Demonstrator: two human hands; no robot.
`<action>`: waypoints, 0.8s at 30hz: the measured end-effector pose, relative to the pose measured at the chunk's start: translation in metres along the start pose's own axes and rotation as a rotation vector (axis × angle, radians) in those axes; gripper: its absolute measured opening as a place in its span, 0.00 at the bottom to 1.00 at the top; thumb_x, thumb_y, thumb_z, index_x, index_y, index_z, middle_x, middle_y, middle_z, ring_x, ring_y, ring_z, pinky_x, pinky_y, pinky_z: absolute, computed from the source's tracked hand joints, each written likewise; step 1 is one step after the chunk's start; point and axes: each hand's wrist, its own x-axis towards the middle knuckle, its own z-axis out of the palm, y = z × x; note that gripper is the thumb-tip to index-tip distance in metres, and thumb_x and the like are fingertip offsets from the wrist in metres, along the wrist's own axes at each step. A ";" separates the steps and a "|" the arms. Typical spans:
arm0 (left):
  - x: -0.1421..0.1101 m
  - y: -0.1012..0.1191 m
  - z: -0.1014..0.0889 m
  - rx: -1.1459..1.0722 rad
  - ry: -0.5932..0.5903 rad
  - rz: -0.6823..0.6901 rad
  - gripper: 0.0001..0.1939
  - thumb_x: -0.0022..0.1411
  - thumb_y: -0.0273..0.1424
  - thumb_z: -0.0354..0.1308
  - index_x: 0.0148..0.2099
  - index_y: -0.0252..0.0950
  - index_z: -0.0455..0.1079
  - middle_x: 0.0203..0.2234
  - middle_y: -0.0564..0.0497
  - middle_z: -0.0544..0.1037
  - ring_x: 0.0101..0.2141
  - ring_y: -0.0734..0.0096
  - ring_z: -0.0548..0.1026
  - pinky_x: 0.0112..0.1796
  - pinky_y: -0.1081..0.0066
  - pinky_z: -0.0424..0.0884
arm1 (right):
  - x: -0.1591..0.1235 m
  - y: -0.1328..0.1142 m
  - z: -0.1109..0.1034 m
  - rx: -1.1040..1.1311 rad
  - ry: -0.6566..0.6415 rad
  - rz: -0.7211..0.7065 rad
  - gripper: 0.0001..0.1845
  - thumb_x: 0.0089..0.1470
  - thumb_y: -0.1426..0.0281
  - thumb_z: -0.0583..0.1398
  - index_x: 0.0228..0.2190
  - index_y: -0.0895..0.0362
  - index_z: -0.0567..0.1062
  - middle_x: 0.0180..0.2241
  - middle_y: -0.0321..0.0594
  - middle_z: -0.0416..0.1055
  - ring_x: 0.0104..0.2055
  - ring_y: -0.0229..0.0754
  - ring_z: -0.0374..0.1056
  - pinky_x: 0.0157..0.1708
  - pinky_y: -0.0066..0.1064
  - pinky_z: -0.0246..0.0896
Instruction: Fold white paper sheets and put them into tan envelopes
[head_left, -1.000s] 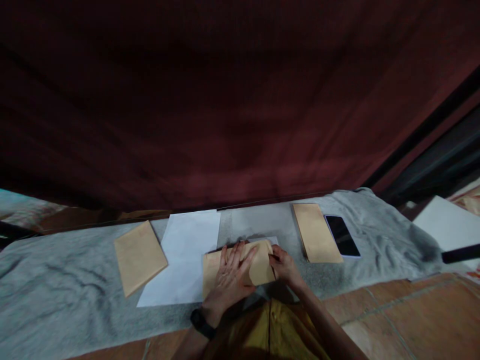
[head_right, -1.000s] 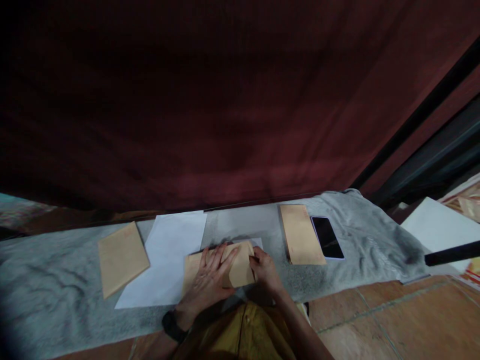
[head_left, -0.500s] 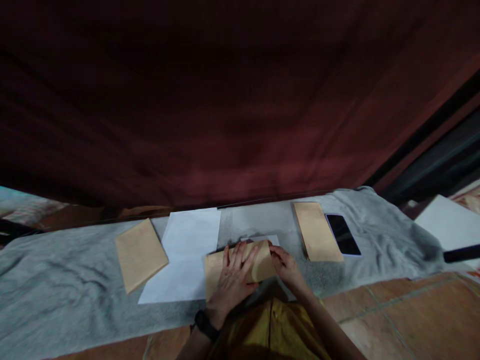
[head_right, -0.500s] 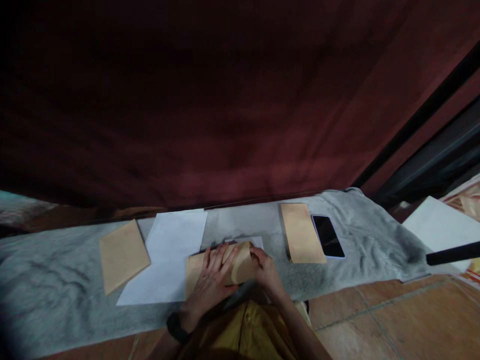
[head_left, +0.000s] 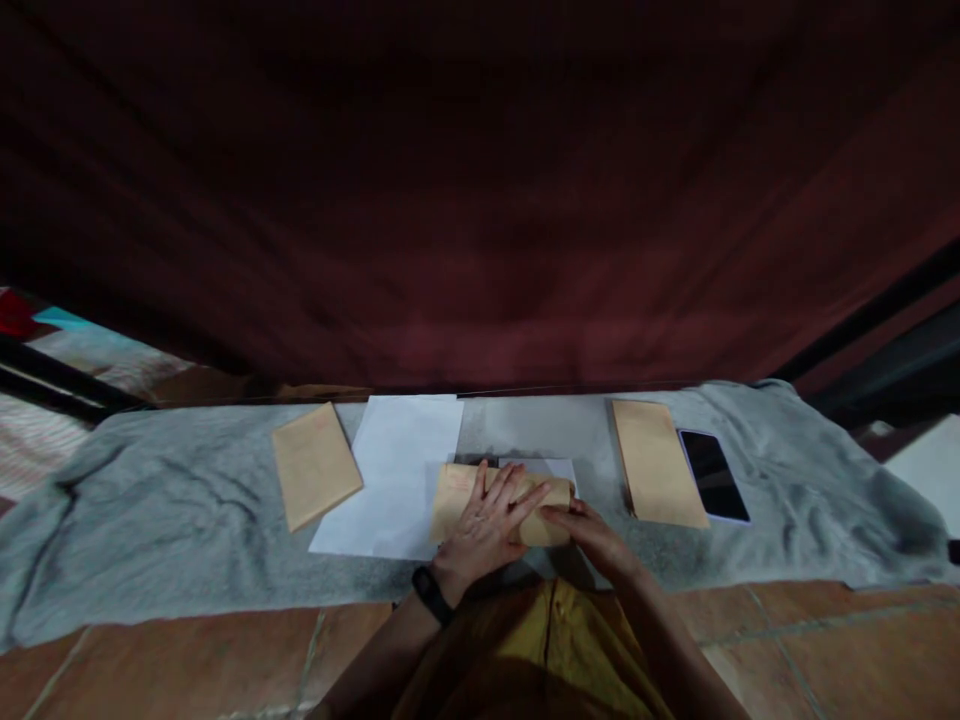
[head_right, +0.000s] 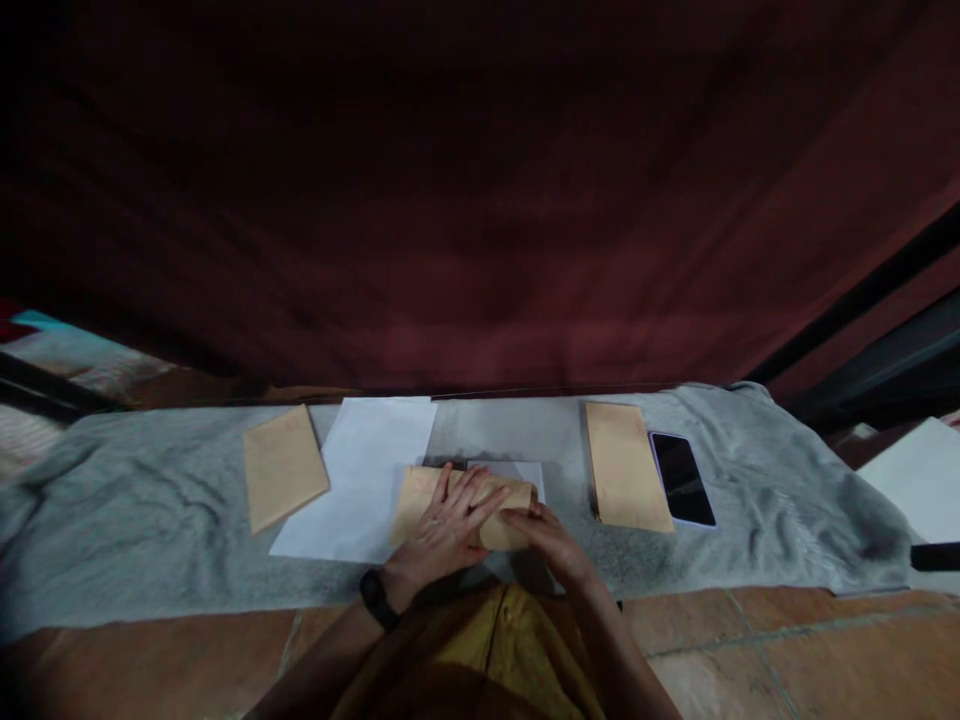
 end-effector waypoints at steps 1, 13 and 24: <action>0.001 -0.001 -0.001 -0.002 -0.005 0.001 0.54 0.57 0.48 0.68 0.75 0.53 0.38 0.73 0.44 0.49 0.71 0.46 0.48 0.67 0.37 0.37 | 0.001 0.002 -0.003 -0.007 0.016 0.008 0.29 0.36 0.49 0.73 0.33 0.58 0.80 0.36 0.46 0.79 0.42 0.54 0.74 0.49 0.49 0.66; 0.005 -0.004 -0.010 -0.033 -0.042 0.003 0.56 0.55 0.50 0.69 0.75 0.54 0.39 0.74 0.47 0.48 0.71 0.48 0.47 0.67 0.39 0.34 | -0.001 0.001 -0.009 -0.014 0.125 0.050 0.25 0.41 0.54 0.67 0.39 0.55 0.78 0.39 0.45 0.79 0.43 0.54 0.73 0.43 0.44 0.68; 0.000 -0.015 -0.001 -0.095 -0.056 -0.074 0.57 0.53 0.49 0.70 0.75 0.52 0.41 0.70 0.46 0.59 0.69 0.48 0.55 0.67 0.44 0.43 | 0.001 -0.010 -0.010 -0.006 0.058 0.010 0.28 0.44 0.52 0.69 0.44 0.56 0.79 0.40 0.45 0.80 0.45 0.54 0.74 0.47 0.45 0.68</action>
